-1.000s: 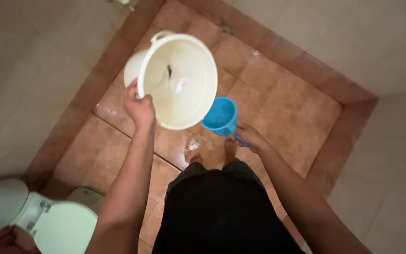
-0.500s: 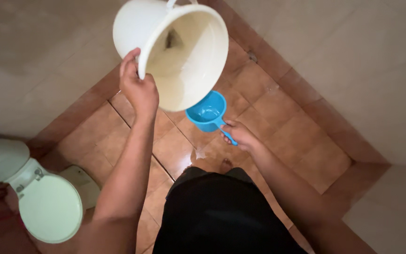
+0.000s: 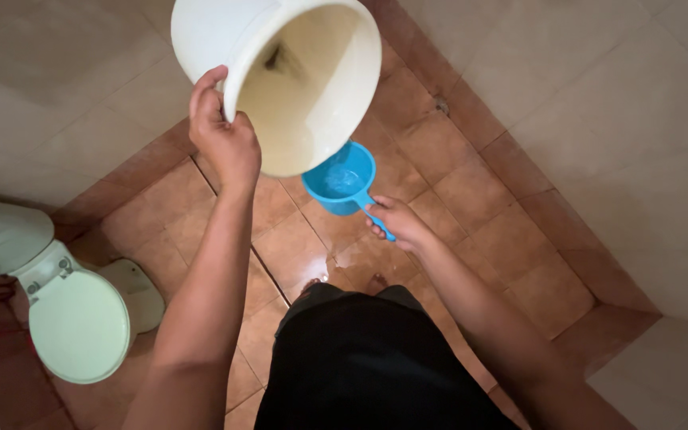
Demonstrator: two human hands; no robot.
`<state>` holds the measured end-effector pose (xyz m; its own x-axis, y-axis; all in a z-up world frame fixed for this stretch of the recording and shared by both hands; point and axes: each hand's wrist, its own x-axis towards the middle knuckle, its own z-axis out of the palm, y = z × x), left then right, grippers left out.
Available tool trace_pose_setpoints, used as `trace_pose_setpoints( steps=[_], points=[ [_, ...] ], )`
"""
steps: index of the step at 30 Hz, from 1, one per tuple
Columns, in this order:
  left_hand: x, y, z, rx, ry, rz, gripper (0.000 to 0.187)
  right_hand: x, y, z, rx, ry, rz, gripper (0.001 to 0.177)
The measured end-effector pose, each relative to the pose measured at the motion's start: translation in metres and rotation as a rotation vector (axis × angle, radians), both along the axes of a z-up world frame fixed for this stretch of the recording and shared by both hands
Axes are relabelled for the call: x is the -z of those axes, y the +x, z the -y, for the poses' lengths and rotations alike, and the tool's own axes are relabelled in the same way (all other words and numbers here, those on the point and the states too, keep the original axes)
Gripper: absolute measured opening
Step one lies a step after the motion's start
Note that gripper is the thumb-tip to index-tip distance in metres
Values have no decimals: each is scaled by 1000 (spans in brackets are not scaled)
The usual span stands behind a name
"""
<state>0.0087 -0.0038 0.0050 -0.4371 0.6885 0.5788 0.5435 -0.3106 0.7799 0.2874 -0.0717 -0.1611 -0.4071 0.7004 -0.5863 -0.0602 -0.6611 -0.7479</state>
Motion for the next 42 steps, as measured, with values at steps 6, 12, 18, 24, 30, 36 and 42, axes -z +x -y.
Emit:
trace_pose_setpoints(
  steps=[6, 12, 18, 24, 30, 36, 42],
  points=[
    [-8, 3, 6, 2, 64, -130, 17, -2, 4, -5, -22, 6, 3, 18],
    [-20, 7, 12, 2, 50, -125, 16, -8, 4, -6, -18, 8, -18, 16],
    [-27, 10, 14, 22, 87, -149, 18, 2, 7, -8, 4, 7, -16, 17],
    [-30, 13, 11, 1, 132, -193, 21, 14, 19, -4, 7, -8, -20, 18],
    [-30, 13, 9, -23, 132, -192, 18, 26, 24, -3, 43, -13, -14, 17],
    [-16, 7, 1, -20, 137, -140, 19, 37, 29, -3, 36, 43, 13, 17],
    [-2, -3, -2, -32, 79, -37, 24, 40, 32, 8, 56, 69, 27, 23]
  ],
)
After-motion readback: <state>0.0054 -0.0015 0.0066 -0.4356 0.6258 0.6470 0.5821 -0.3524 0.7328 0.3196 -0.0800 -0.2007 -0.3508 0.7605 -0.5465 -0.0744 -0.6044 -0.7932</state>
